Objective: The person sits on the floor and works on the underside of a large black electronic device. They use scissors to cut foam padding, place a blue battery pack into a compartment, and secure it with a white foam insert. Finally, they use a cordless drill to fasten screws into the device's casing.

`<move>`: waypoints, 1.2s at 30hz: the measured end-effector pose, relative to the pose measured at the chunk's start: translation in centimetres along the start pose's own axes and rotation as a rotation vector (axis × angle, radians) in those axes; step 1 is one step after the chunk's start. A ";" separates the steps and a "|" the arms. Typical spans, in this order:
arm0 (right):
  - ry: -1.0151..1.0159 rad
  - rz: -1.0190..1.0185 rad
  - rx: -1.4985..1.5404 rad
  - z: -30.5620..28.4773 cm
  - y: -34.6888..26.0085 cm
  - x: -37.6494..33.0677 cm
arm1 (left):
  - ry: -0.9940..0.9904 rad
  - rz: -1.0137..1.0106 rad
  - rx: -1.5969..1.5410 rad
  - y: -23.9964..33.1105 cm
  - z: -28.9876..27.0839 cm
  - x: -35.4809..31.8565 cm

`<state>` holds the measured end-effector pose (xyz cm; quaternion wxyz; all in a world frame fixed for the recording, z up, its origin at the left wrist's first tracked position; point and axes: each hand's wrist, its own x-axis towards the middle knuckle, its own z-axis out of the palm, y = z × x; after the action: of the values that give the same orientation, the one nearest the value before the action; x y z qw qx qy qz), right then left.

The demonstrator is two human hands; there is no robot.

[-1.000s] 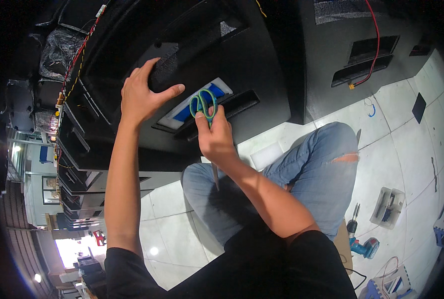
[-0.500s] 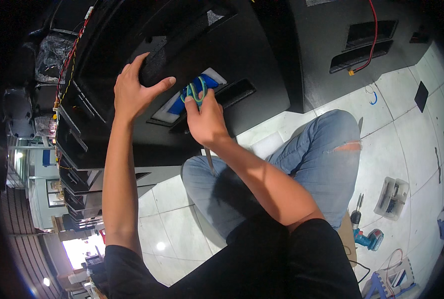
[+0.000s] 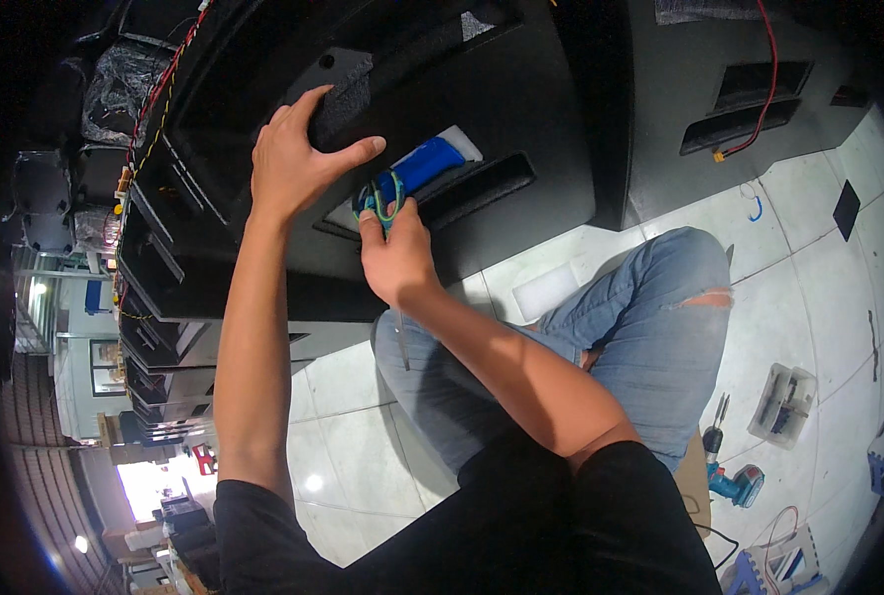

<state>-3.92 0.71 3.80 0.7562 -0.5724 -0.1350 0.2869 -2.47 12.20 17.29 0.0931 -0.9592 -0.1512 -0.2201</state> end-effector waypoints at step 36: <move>0.003 -0.026 0.037 3.1 0.3 -1.5 | -0.050 -0.086 0.077 0.5 0.1 0.1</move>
<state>-6.86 2.38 4.65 0.7705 -0.5571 -0.1359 0.2783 -2.20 11.73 17.16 0.1167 -0.9527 -0.2027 -0.1939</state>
